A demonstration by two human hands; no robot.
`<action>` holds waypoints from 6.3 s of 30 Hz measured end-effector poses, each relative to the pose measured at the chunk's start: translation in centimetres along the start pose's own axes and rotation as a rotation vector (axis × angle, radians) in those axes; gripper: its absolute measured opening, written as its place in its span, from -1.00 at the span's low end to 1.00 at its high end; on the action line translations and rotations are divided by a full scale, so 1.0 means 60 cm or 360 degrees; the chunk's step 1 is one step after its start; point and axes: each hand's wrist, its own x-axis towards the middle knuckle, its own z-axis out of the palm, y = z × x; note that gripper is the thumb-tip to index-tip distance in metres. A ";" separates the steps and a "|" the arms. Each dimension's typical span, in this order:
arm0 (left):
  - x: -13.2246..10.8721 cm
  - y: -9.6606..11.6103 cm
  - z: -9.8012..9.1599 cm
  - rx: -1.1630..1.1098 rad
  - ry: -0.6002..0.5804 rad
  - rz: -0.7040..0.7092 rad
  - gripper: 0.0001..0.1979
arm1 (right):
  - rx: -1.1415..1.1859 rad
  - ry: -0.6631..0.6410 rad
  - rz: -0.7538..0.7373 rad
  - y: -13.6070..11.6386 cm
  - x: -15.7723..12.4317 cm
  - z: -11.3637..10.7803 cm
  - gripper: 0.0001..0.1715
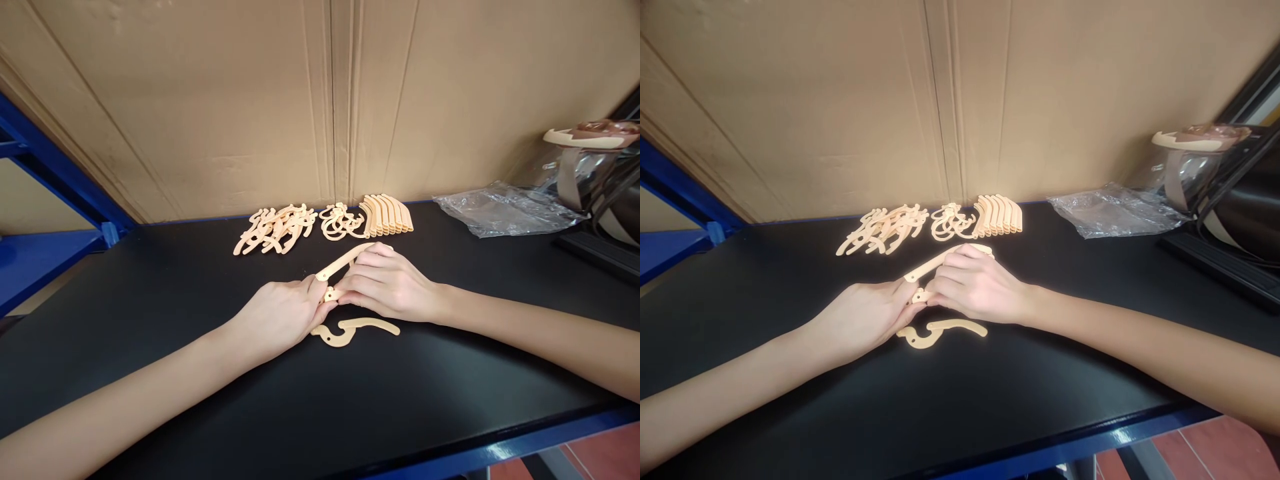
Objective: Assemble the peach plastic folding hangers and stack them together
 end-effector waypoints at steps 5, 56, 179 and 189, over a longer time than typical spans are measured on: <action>0.001 -0.003 -0.005 -0.0178 -0.0044 -0.0046 -0.66 | 0.0053 -0.0031 0.0048 0.001 0.005 -0.002 -0.70; -0.010 -0.006 0.002 0.0028 0.0306 0.0124 -0.68 | 0.0082 -0.0177 0.0049 -0.004 0.004 -0.001 -0.68; -0.005 -0.028 0.006 -0.0476 0.0271 -0.0090 -0.79 | 0.0399 -0.0270 0.1076 0.018 -0.012 0.014 -0.72; -0.001 -0.033 0.008 -0.0440 0.0267 0.0040 -0.81 | 0.0579 -0.0218 0.0782 0.017 -0.015 0.015 -0.72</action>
